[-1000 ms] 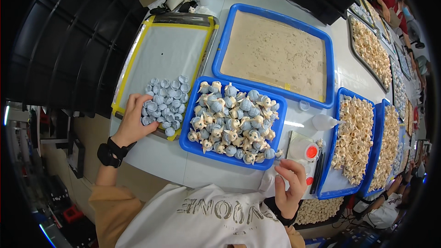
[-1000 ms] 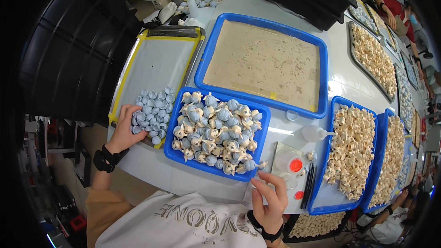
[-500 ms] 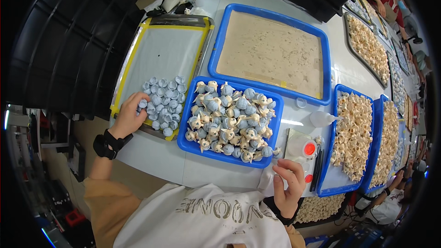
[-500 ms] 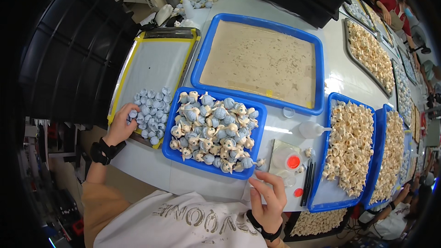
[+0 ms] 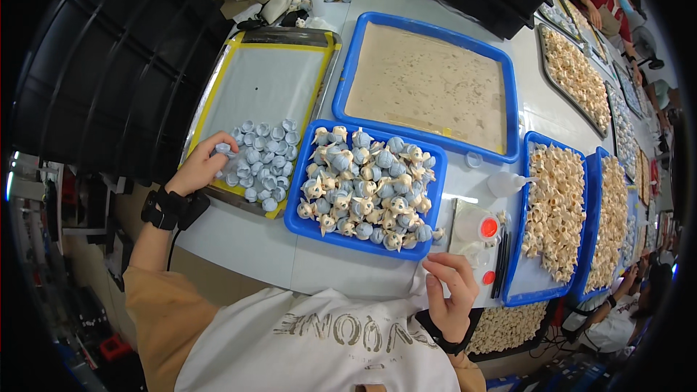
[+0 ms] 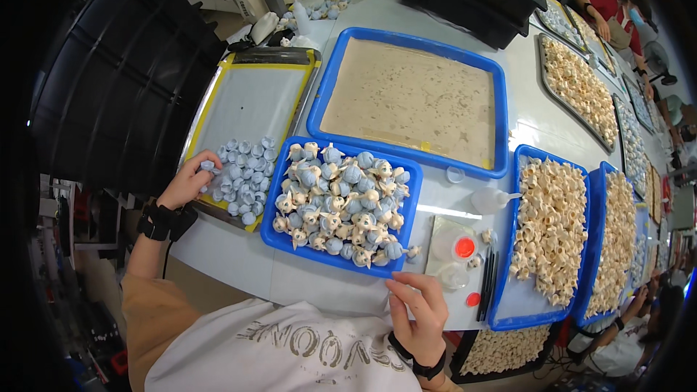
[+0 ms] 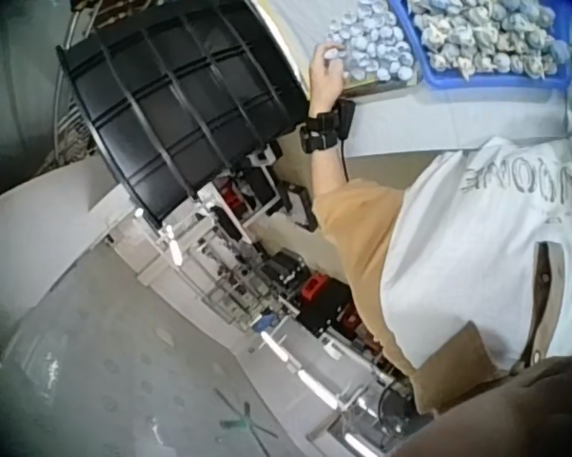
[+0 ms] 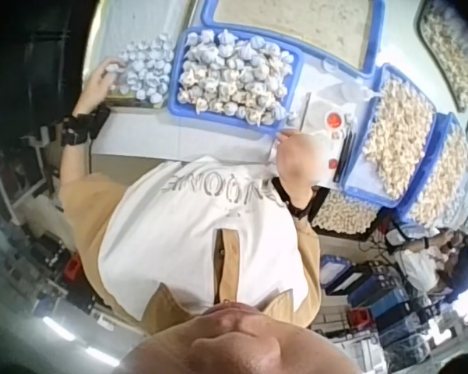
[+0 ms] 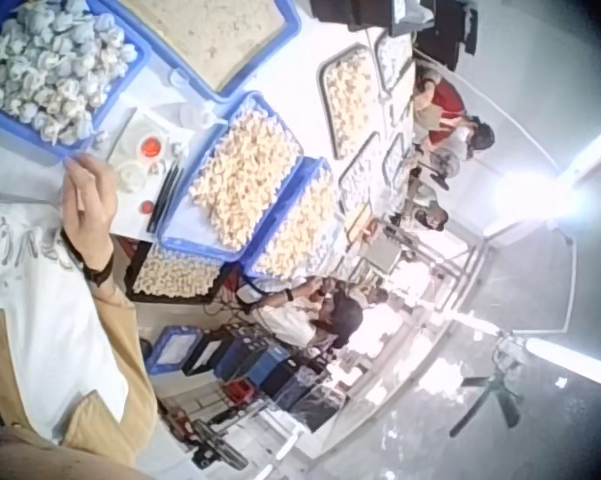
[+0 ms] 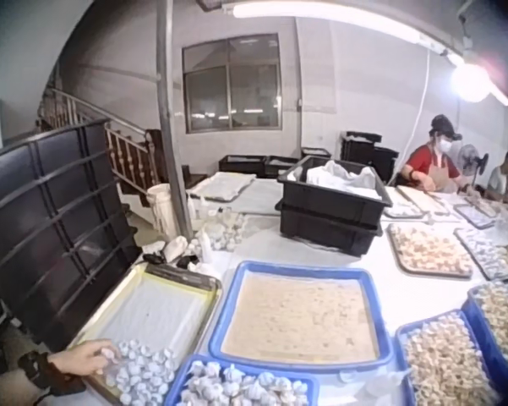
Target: The person assembles small figurines by applying glue to the base of a head and attaching it to a body. They pick up the parts from blue trays, apply the adhesive, and place the completed figurines into a separate tray. The process is repeated continuously throughout the video.
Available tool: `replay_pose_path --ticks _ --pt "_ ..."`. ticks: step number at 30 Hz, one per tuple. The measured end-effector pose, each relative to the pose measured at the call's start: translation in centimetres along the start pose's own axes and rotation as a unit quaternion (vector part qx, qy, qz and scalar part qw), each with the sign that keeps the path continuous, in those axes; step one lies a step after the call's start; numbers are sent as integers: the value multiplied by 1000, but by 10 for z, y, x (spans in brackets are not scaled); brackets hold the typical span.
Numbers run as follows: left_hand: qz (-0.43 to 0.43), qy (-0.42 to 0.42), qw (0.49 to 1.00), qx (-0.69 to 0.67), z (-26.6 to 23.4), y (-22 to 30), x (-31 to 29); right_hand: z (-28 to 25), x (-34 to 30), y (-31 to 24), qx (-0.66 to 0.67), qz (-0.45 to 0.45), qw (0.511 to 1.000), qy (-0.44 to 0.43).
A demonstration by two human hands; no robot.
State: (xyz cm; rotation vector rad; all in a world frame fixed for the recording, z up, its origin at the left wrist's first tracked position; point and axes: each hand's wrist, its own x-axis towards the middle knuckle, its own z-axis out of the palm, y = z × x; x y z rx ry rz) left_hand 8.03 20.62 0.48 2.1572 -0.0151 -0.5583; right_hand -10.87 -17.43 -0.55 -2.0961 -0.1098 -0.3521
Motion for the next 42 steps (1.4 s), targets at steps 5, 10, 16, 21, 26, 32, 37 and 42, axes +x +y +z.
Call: replay_pose_path --ticks 5,10,16,21,26,32,37,42 --pt "-18 -16 999 -25 -4 0 1 2 -10 -5 3 -1 1000 3" --pt "-6 -46 998 -36 -11 5 -2 3 -22 -13 -4 2 1000 -2" --pt "50 -172 935 -307 4 46 -38 -6 -30 -23 -26 -36 998 37" --pt "-107 -493 797 -333 112 90 -59 26 15 -80 -82 -180 978 -69" --pt "-173 -455 720 -495 187 102 -52 34 15 -56 -165 -129 977 38" --pt "-161 -466 673 -551 222 122 -53 2 -1 -42 -134 -103 979 117" --pt "187 -407 870 -206 218 127 -50 4 -6 -25 -45 -94 987 124" --pt "-92 -544 752 -360 205 121 -45 9 -16 -18 41 -123 987 92"
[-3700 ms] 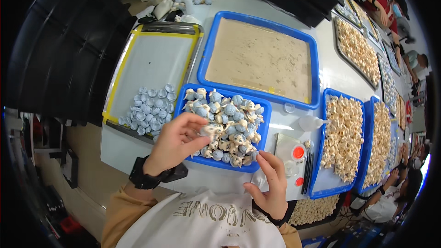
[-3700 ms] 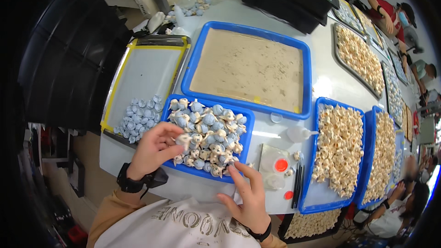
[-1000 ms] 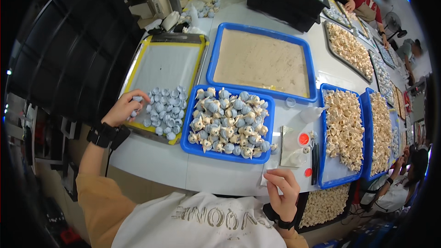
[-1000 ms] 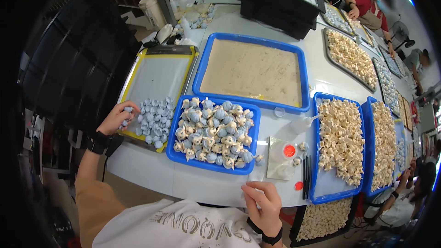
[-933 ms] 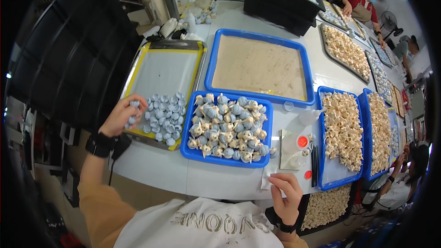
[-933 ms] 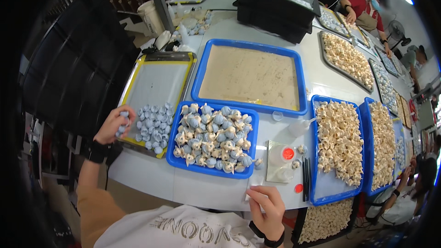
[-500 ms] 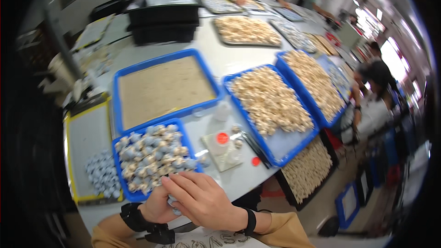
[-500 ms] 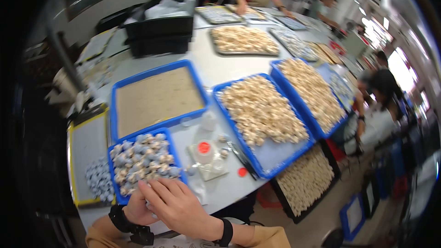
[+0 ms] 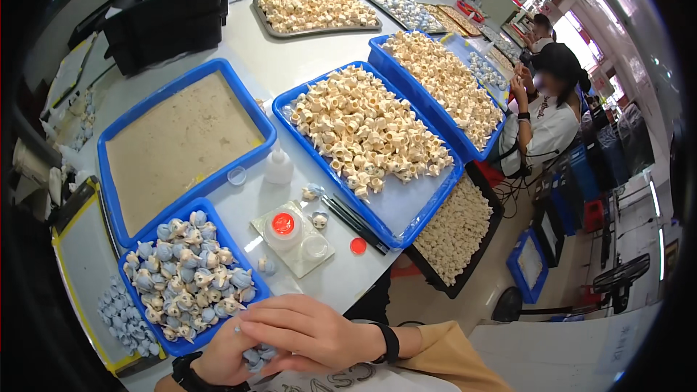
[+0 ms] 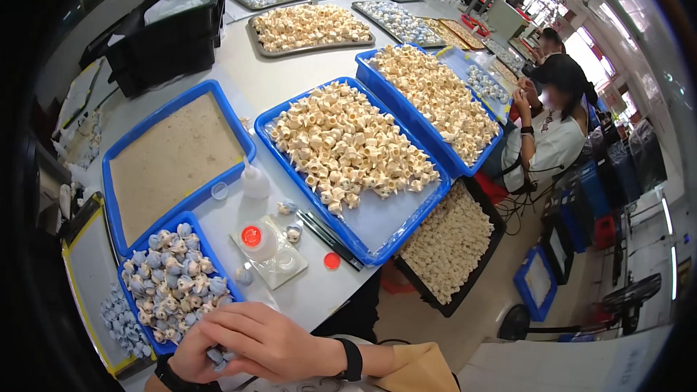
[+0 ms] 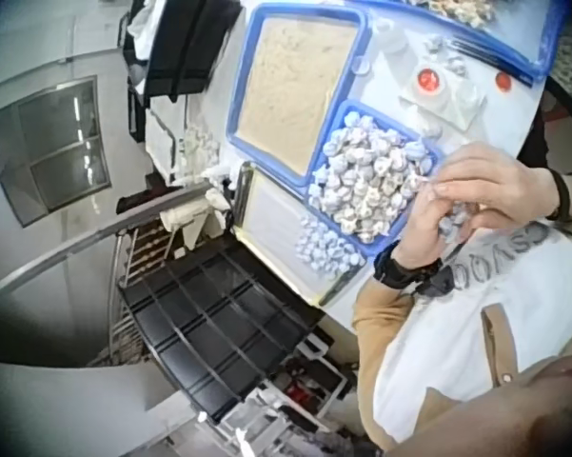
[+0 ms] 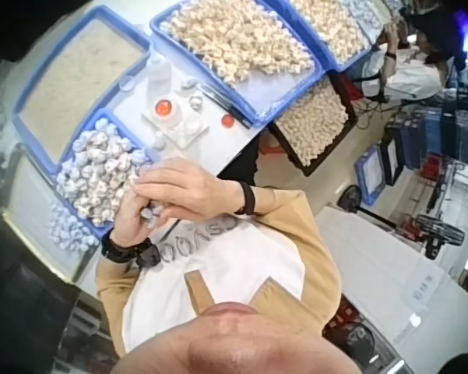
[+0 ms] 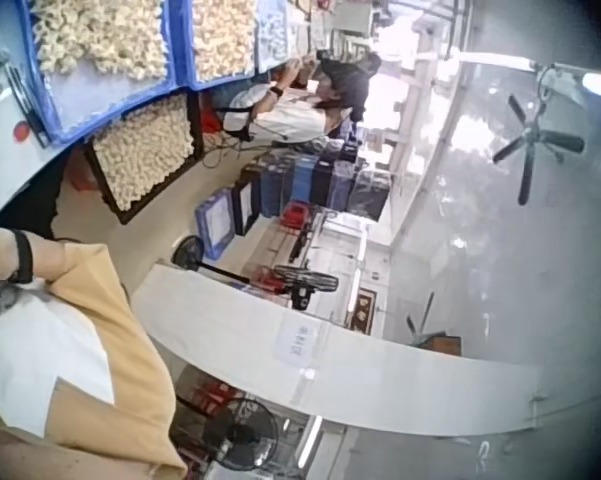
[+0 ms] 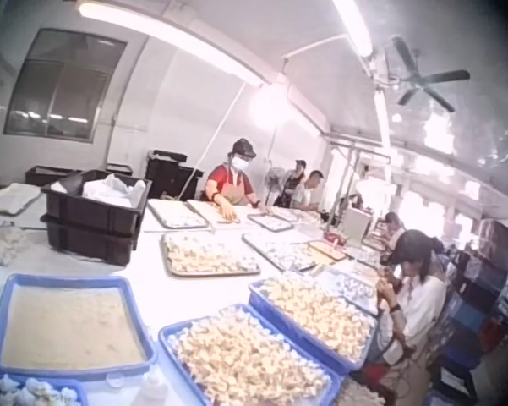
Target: The person assembles small figurines by applying glue to the base of a head and attaching it to a body. They pick up the parts from blue trays, apply the adhesive, and place the completed figurines into a separate tray. The process is repeated continuously throughout the video.
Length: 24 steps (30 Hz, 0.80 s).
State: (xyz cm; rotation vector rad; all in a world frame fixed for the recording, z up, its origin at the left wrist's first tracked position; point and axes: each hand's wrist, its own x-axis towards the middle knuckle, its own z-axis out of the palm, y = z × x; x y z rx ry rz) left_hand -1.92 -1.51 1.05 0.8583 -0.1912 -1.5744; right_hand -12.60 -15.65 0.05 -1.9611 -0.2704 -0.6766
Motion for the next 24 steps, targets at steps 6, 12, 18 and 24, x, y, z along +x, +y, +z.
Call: replay_pose_path --ticks 6,12,18,24 --pt "-31 -32 996 79 -10 -17 7 -12 -19 2 105 46 993 15" --pt "-97 -65 987 111 -9 -7 4 -29 -17 -3 82 110 990 -29" --pt "-110 -81 990 24 2 1 15 -31 -18 3 79 144 986 -1" --pt "-101 -80 988 84 -4 5 11 -23 -17 6 106 96 990 13"
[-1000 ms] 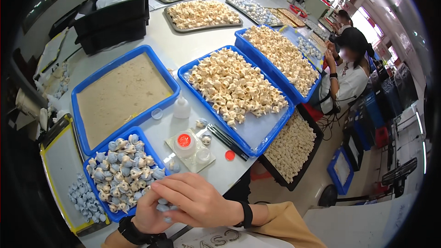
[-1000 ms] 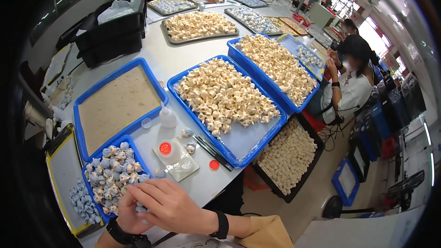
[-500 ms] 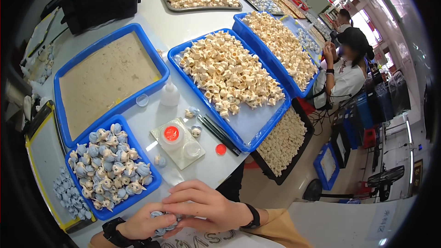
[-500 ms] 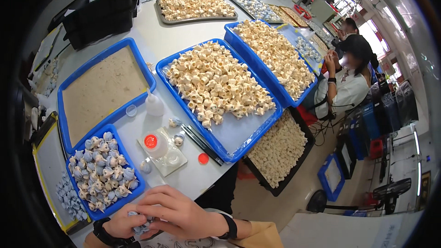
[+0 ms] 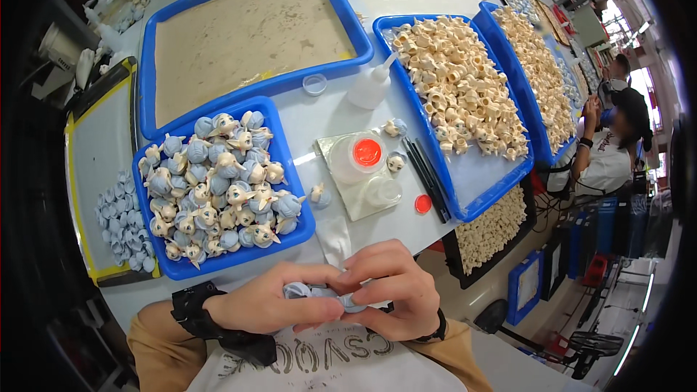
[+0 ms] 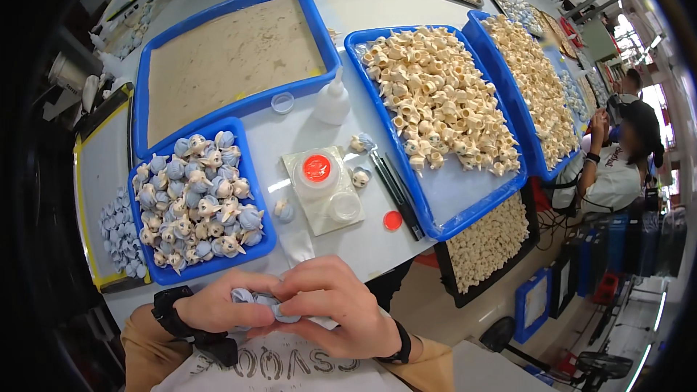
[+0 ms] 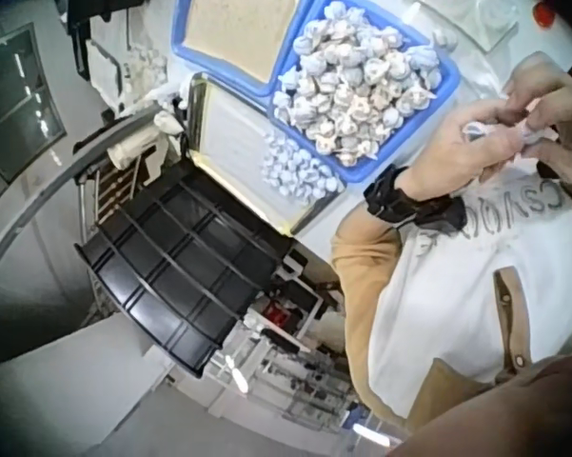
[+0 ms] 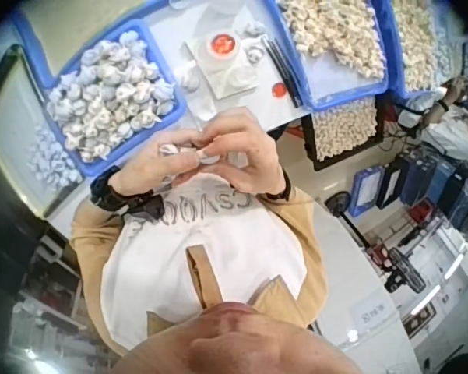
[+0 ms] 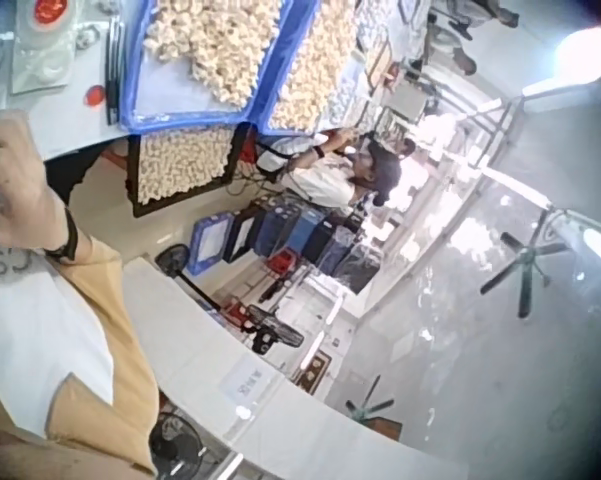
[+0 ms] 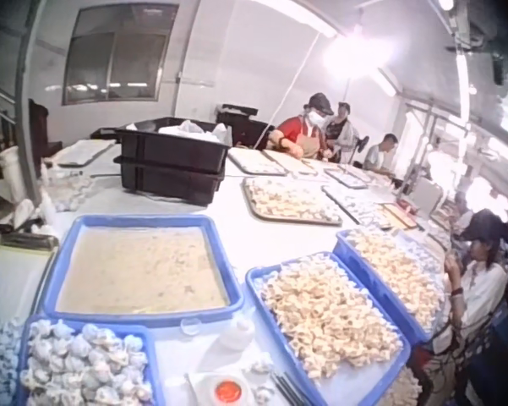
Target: The person assembles small figurines by applying glue to the base of a head and attaching it to a body. They pick up the parts from blue trays, apply the adhesive, and place the completed figurines into a separate tray. The process is repeated continuously throughout the video.
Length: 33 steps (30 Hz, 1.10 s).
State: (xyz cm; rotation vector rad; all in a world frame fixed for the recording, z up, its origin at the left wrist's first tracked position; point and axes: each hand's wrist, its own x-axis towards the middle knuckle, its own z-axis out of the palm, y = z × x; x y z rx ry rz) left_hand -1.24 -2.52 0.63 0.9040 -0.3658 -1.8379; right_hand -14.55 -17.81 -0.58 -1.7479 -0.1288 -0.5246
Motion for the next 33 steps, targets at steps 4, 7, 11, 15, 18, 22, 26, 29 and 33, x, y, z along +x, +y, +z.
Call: replay_pose_path --ticks 4,7,11,15,18,22,26,29,33 --pt "86 45 993 69 1 -1 2 3 -1 -5 -34 4 999 9" --pt "85 64 992 68 3 2 4 3 -5 -4 -104 -23 994 22" --pt "80 68 992 66 1 -1 5 7 -9 0 -120 -62 989 58" --pt "81 104 989 71 5 -4 4 14 -14 -2 -102 -51 990 83" --pt "81 110 990 26 2 -12 5 0 -18 -7 -124 -48 989 62" --pt "75 98 992 -8 0 -7 3 -62 -33 -19 -231 33 891 389" --pt "61 156 986 -7 15 3 7 -197 -25 21 -379 230 830 337" --pt "55 152 986 34 13 5 8 -221 -26 50 -569 191 790 123" --pt "93 145 983 68 9 5 6 -215 -16 65 -553 232 779 183"
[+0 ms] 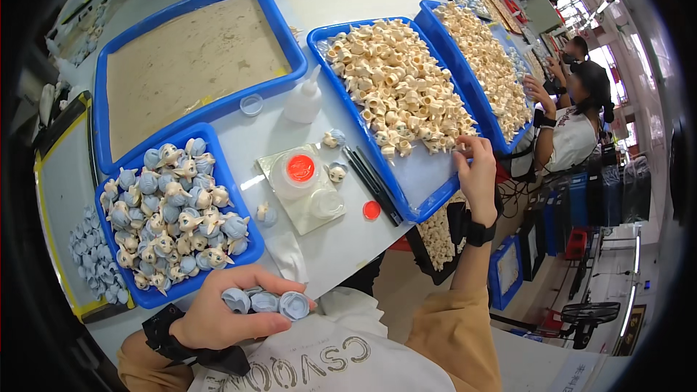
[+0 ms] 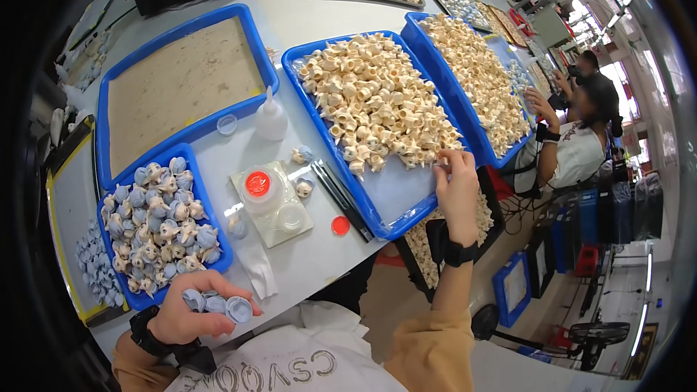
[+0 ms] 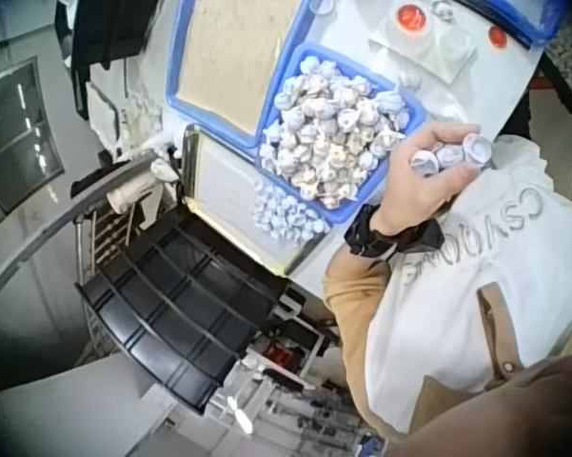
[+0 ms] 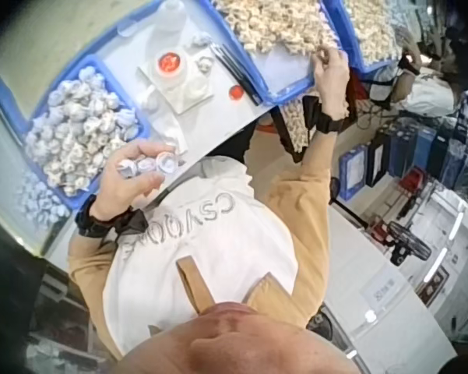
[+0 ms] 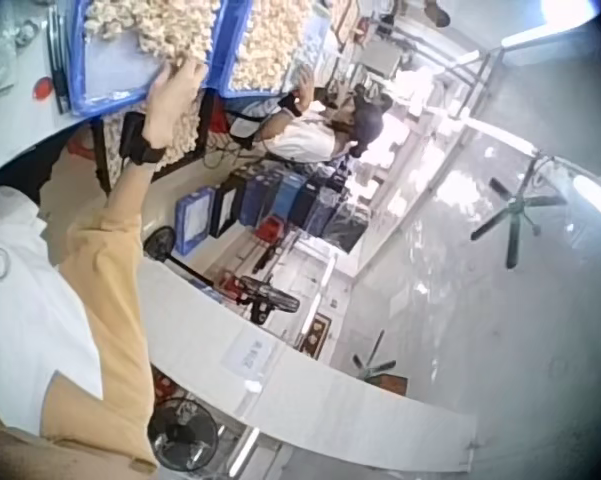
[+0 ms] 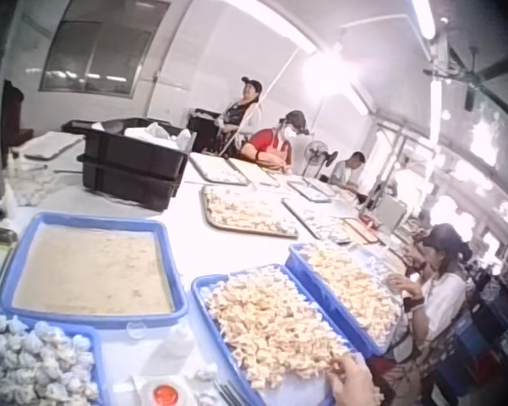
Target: The person assembles small figurines by applying glue to the base of a head and attaching it to a body. They pick up the parts from blue trays, apply the adhesive, and place the completed figurines into a separate tray. The process is repeated continuously throughout the video.
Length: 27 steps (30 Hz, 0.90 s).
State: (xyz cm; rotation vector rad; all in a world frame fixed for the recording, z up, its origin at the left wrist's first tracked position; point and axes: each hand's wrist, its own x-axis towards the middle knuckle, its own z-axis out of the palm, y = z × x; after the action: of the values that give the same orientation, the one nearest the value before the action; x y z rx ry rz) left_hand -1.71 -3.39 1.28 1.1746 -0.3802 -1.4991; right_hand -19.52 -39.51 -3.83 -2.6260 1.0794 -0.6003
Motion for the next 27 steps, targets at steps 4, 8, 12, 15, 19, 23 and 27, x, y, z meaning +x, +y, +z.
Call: replay_pose_path --ticks 4,8,12,15,19,23,27 --pt "30 -55 998 -16 -2 0 2 4 5 4 -12 2 1000 19" --pt "21 -82 996 11 -8 -8 1 2 2 12 18 13 995 99" --pt "10 -61 998 -13 -8 -5 2 5 -3 2 -53 -23 997 47" --pt "3 -62 998 -34 -10 -7 1 7 2 7 -48 -11 999 20" --pt "-2 -71 997 -4 -13 -5 -1 -5 7 15 -18 20 999 -36" --pt "5 -65 997 28 -18 -5 0 -18 -20 -12 26 2 999 41" --pt "-13 -82 997 3 -17 -9 -2 -27 -98 -136 542 -33 839 -35"
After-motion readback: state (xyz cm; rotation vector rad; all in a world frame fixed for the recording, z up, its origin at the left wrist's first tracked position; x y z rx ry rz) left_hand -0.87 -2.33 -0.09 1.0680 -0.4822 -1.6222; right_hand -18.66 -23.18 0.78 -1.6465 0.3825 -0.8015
